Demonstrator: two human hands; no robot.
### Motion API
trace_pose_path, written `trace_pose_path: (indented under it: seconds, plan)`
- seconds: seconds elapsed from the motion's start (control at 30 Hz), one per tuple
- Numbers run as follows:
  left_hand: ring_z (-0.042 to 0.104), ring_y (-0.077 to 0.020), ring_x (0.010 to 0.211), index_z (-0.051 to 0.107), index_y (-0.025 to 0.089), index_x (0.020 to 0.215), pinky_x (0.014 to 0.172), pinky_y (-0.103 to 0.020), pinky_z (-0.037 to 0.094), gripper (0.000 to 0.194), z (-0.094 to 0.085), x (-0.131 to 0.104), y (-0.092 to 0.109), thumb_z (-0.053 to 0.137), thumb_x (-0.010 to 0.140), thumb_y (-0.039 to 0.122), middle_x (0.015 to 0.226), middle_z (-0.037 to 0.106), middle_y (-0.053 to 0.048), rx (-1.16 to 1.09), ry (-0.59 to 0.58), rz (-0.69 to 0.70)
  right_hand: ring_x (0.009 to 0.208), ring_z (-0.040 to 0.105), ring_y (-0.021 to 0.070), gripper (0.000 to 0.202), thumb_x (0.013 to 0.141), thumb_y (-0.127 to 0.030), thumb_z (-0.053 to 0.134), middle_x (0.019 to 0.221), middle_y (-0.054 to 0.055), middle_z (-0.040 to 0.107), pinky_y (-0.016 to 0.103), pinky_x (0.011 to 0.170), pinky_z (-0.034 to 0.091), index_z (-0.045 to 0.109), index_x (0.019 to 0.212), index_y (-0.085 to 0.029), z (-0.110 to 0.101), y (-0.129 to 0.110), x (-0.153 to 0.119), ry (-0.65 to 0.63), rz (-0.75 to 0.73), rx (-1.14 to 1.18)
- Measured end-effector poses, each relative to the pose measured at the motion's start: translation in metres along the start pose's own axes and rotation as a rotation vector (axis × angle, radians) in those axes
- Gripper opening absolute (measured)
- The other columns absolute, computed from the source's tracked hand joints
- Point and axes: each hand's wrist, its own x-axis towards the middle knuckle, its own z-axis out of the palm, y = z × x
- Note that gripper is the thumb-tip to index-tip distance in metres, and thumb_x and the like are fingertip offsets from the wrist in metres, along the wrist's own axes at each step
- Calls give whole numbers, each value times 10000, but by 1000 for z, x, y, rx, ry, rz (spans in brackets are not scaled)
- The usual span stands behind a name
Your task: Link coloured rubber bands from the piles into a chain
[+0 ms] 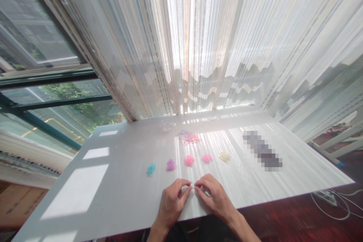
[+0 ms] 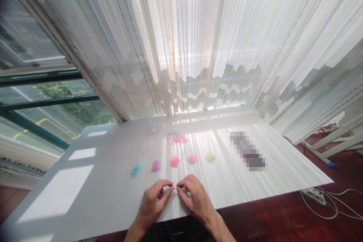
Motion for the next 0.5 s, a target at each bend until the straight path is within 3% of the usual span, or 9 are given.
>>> trace_pose_path:
  seconds: [0.5]
  plan:
    - [616, -113, 595, 729, 211, 975, 578, -198, 538, 156, 2, -2, -5, 590, 980, 282, 865, 749, -36, -100, -8, -86, 766, 658, 196, 121, 974, -234, 589, 832, 45, 664, 306, 684, 561, 709, 963, -228, 1, 2, -3, 49, 7, 27]
